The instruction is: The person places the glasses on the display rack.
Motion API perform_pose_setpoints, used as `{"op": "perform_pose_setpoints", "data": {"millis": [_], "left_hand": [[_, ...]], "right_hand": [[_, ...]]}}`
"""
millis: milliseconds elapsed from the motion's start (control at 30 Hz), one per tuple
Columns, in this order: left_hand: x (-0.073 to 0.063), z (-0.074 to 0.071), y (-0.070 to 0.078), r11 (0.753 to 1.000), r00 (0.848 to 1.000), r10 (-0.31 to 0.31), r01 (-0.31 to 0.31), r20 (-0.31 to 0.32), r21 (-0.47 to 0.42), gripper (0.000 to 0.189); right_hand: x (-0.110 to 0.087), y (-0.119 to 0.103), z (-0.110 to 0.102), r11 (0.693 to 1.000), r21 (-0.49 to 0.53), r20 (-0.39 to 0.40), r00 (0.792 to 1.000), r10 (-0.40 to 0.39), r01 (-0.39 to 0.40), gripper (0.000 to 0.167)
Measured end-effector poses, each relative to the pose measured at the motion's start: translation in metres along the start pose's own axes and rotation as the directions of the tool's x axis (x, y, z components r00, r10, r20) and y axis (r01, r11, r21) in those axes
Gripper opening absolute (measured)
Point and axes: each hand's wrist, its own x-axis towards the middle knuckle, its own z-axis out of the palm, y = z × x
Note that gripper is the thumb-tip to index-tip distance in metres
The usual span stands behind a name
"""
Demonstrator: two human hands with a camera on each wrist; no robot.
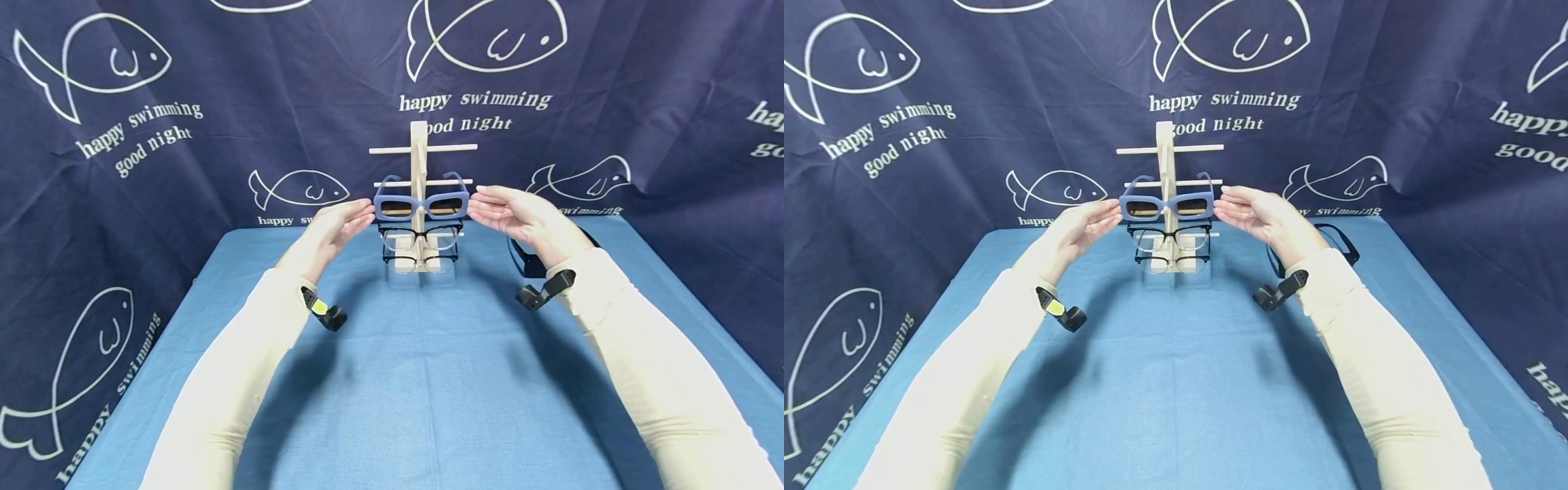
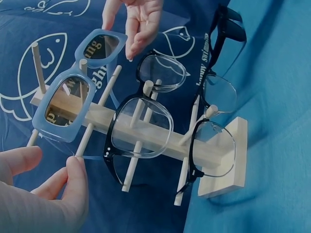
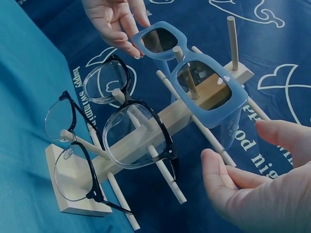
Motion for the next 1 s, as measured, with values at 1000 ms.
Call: {"op": "perform_pose_setpoints", "data": {"millis": [1000], "left_hand": [[-0.035,-0.002,-0.029,0.989,0.997,-0.036,0.024,0.075,0.149,0.042]], "right_hand": [[-0.014,0.011,-0.019,0.999,-0.043,0.095,0.995,0.014,-0.010,0.013]]}}
